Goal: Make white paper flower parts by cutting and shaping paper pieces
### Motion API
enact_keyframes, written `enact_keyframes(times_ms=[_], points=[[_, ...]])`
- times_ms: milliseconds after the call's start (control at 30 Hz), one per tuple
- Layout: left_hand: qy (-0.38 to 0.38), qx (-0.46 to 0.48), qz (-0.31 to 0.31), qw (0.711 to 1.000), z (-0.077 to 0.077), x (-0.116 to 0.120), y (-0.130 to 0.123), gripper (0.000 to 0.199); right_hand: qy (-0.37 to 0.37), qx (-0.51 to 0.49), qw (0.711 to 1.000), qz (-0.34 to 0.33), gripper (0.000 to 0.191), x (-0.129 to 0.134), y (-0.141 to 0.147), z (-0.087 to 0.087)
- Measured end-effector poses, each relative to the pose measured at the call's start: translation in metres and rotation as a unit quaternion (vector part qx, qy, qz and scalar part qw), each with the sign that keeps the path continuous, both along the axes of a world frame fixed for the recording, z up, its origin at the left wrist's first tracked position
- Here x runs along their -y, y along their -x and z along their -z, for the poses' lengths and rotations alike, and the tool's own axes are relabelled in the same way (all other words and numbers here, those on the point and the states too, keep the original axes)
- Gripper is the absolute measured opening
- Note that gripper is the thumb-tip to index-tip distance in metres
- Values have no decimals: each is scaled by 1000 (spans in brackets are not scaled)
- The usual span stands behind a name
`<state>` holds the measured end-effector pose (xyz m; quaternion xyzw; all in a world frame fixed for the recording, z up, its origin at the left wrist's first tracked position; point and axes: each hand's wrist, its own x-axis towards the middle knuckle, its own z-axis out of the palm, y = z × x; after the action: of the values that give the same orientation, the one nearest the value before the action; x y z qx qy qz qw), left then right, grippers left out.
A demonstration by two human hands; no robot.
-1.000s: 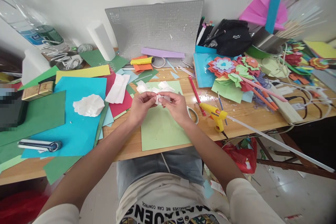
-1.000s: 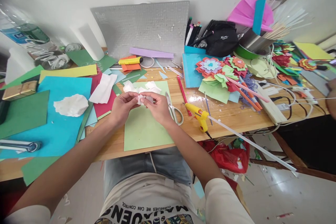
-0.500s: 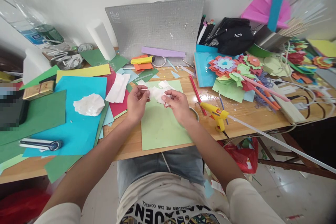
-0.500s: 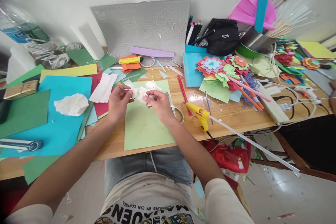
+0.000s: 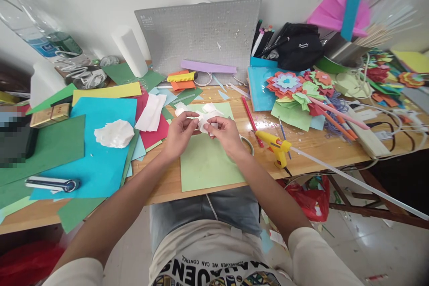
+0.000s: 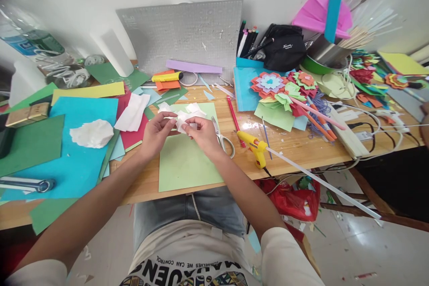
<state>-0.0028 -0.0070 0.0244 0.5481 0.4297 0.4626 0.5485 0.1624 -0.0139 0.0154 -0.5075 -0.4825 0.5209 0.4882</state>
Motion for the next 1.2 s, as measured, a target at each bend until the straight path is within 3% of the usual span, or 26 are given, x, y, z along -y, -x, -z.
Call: enact_keyframes(times_ms=[133, 267, 367, 467, 600, 733, 833, 933, 1000, 1100, 1200], points=[[-18, -27, -1, 999, 3, 1, -1, 45, -23, 36, 999, 21, 31, 1, 1, 3], [11, -22, 6, 1000, 1, -4, 3, 43, -8, -26, 999, 20, 29, 0, 0, 2], [-26, -92, -72, 993, -10, -15, 13, 38, 35, -116, 992, 22, 28, -1, -2, -3], [-101, -254, -149, 950, -22, -35, 26, 30, 65, -170, 983, 29, 27, -1, -4, -6], [-139, -436, -111, 882, -17, -62, 36, 38, 68, -161, 984, 41, 30, -1, -4, -4], [-213, -465, -132, 849, -7, -68, 31, 48, 52, -149, 987, 39, 33, -1, -3, -3], [-236, -368, -145, 887, -11, -51, 19, 35, 46, -147, 988, 21, 39, 1, -3, -6], [-130, -231, -92, 960, -18, -27, 3, 19, 23, -139, 990, 22, 44, 2, -2, -10], [-34, -150, -38, 987, -20, -13, -6, 22, 12, -133, 991, 32, 46, 2, -2, -11], [63, -63, 14, 996, -17, -4, -15, 34, 5, -130, 991, 36, 43, 3, -2, -11], [96, -27, 11, 995, -14, -2, -16, 36, 2, -132, 991, 34, 39, 3, -1, -9]])
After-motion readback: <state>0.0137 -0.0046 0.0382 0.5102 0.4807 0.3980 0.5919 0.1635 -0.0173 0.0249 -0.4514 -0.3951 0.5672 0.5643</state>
